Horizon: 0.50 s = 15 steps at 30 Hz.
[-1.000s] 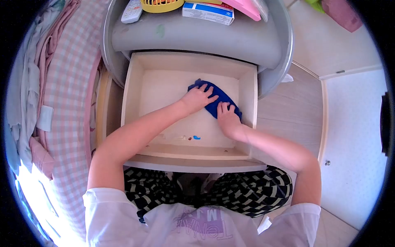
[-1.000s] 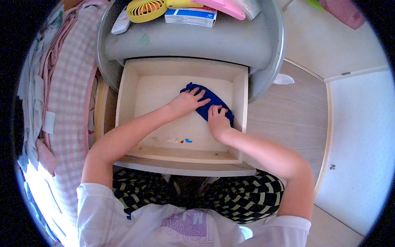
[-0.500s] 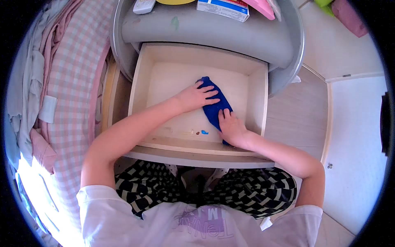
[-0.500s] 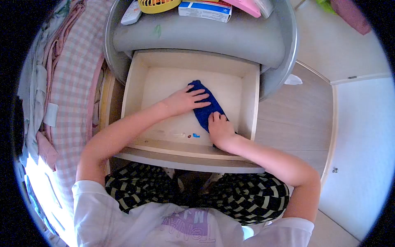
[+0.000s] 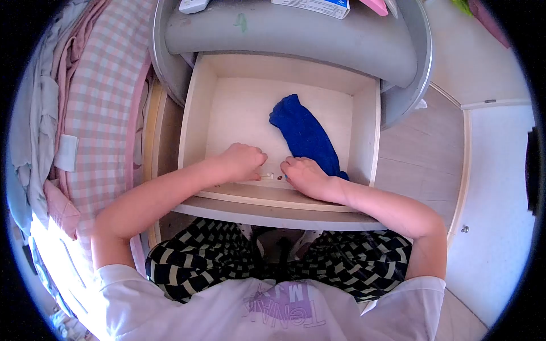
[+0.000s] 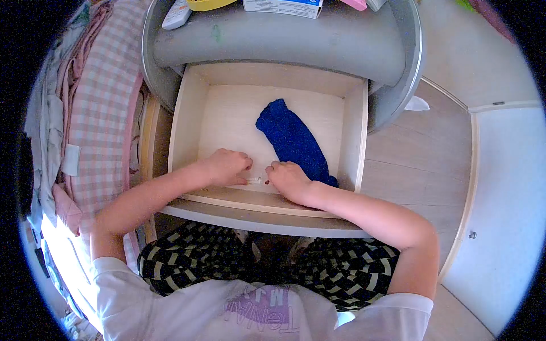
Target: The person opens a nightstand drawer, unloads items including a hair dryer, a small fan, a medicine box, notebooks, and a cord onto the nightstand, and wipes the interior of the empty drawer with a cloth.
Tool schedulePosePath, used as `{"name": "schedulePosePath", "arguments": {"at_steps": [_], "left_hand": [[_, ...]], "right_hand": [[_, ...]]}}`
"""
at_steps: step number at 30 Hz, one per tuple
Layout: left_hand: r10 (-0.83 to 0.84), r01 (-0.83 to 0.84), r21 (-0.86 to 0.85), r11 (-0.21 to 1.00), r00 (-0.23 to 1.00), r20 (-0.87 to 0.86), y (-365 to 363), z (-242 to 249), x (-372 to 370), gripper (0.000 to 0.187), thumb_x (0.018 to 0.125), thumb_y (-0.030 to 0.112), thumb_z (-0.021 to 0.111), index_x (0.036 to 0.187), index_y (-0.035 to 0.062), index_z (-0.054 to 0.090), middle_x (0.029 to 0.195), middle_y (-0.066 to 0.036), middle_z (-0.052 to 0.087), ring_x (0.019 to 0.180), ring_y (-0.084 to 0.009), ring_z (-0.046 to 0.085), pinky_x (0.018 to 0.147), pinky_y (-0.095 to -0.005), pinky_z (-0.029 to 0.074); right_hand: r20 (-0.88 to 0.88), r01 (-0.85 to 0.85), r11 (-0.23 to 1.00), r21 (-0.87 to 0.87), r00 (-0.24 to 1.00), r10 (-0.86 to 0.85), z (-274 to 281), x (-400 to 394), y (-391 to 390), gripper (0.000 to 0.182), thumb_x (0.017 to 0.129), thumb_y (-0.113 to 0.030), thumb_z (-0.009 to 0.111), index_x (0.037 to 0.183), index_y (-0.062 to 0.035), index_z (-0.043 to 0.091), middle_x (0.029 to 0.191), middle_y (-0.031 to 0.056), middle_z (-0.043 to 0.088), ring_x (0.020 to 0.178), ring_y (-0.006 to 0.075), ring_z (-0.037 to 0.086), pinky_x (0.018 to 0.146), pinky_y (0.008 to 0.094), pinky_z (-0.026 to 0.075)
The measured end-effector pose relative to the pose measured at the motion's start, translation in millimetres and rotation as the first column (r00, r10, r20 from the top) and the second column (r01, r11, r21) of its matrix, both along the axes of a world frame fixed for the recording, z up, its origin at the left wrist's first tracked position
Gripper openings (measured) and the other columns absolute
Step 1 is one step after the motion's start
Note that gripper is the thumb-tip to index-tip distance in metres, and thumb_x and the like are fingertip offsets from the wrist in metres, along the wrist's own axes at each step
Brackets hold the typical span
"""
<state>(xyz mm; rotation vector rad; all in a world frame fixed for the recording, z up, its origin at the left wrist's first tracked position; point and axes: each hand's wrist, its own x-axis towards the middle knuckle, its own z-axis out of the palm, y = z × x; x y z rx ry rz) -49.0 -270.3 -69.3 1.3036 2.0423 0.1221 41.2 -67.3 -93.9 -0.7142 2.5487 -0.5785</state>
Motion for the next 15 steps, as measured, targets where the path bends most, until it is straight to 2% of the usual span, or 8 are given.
{"name": "schedulePosePath", "arguments": {"at_steps": [3, 5, 6, 8, 12, 14, 15], "left_hand": [[0.033, -0.033, 0.002, 0.999, 0.999, -0.032, 1.3, -0.9, 7.2, 0.039, 0.074, 0.03, 0.075, 0.098, 0.0039, 0.06, 0.096, -0.014, 0.064, 0.09, -0.033, 0.064, 0.076, -0.0437, 0.052], [0.067, -0.068, -0.01, 0.998, 0.997, -0.041, 2.6, -1.4, 9.8, 0.041, 0.072, 0.03, 0.076, 0.098, 0.0037, 0.06, 0.097, -0.014, 0.065, 0.09, -0.0329, 0.064, 0.077, -0.0434, 0.052], [0.071, -0.072, -0.015, 0.997, 0.996, -0.051, 2.6, -3.2, 11.2, 0.04, 0.071, 0.029, 0.077, 0.097, 0.0034, 0.06, 0.097, -0.014, 0.065, 0.09, -0.0327, 0.064, 0.077, -0.043, 0.052], [0.071, -0.072, -0.019, 0.997, 0.996, -0.059, 4.6, -7.8, 12.4, 0.039, 0.071, 0.028, 0.077, 0.095, 0.0032, 0.061, 0.097, -0.014, 0.065, 0.09, -0.0324, 0.064, 0.077, -0.0427, 0.052], [0.1, -0.1, -0.075, 0.992, 0.995, -0.009, 3.9, -14.0, 12.0, 0.029, 0.07, 0.025, 0.077, 0.086, 0.0045, 0.064, 0.091, -0.014, 0.066, 0.089, -0.0314, 0.064, 0.076, -0.0428, 0.052], [0.123, -0.122, -0.069, 0.99, 0.992, 0.018, 2.5, -15.6, 11.8, 0.025, 0.07, 0.023, 0.077, 0.083, 0.0051, 0.064, 0.089, -0.014, 0.066, 0.089, -0.031, 0.064, 0.076, -0.0429, 0.052], [0.137, -0.135, -0.059, 0.989, 0.99, 0.041, 2.0, -16.4, 11.9, 0.023, 0.07, 0.022, 0.076, 0.082, 0.0057, 0.065, 0.088, -0.013, 0.066, 0.088, -0.031, 0.064, 0.076, -0.043, 0.052]], "right_hand": [[-0.001, -0.01, 1.0, 0.016, 1.0, 0.01, -2.6, 0.3, 2.7, 0.015, 0.079, -0.011, 0.064, 0.088, -0.0019, 0.059, 0.092, 0.0147, 0.061, 0.087, 0.033, 0.062, 0.079, 0.0418, 0.05], [0.051, 0.042, 0.995, -0.093, 0.998, -0.037, 2.0, 0.1, 3.3, 0.013, 0.079, -0.012, 0.064, 0.088, -0.004, 0.06, 0.089, 0.0126, 0.062, 0.086, 0.0331, 0.062, 0.078, 0.0418, 0.05], [0.051, 0.044, 0.995, -0.094, 0.998, -0.039, 3.7, -0.7, 2.0, 0.013, 0.079, -0.012, 0.064, 0.088, -0.004, 0.06, 0.089, 0.0126, 0.062, 0.086, 0.0331, 0.062, 0.078, 0.0418, 0.05], [0.191, 0.11, 0.971, -0.214, 0.979, -0.069, 5.8, -2.5, -2.3, 0.011, 0.079, -0.011, 0.063, 0.088, -0.0055, 0.06, 0.088, 0.0111, 0.063, 0.086, 0.0329, 0.062, 0.077, 0.0418, 0.05], [0.214, 0.098, 0.976, -0.193, 0.975, -0.055, -2.0, -1.2, -7.3, 0.011, 0.079, -0.01, 0.063, 0.087, -0.0049, 0.059, 0.089, 0.012, 0.062, 0.086, 0.0331, 0.062, 0.076, 0.0418, 0.05], [0.145, 0.072, 0.98, -0.184, 0.988, -0.046, -5.6, 1.6, -8.5, 0.009, 0.077, -0.008, 0.063, 0.084, -0.0028, 0.06, 0.09, 0.0172, 0.062, 0.086, 0.0357, 0.062, 0.076, 0.0452, 0.051], [0.145, 0.072, 0.98, -0.184, 0.988, -0.046, -5.1, 2.2, -9.0, 0.009, 0.077, -0.008, 0.063, 0.084, -0.0028, 0.06, 0.09, 0.0172, 0.062, 0.086, 0.0357, 0.062, 0.076, 0.0452, 0.051]]}}
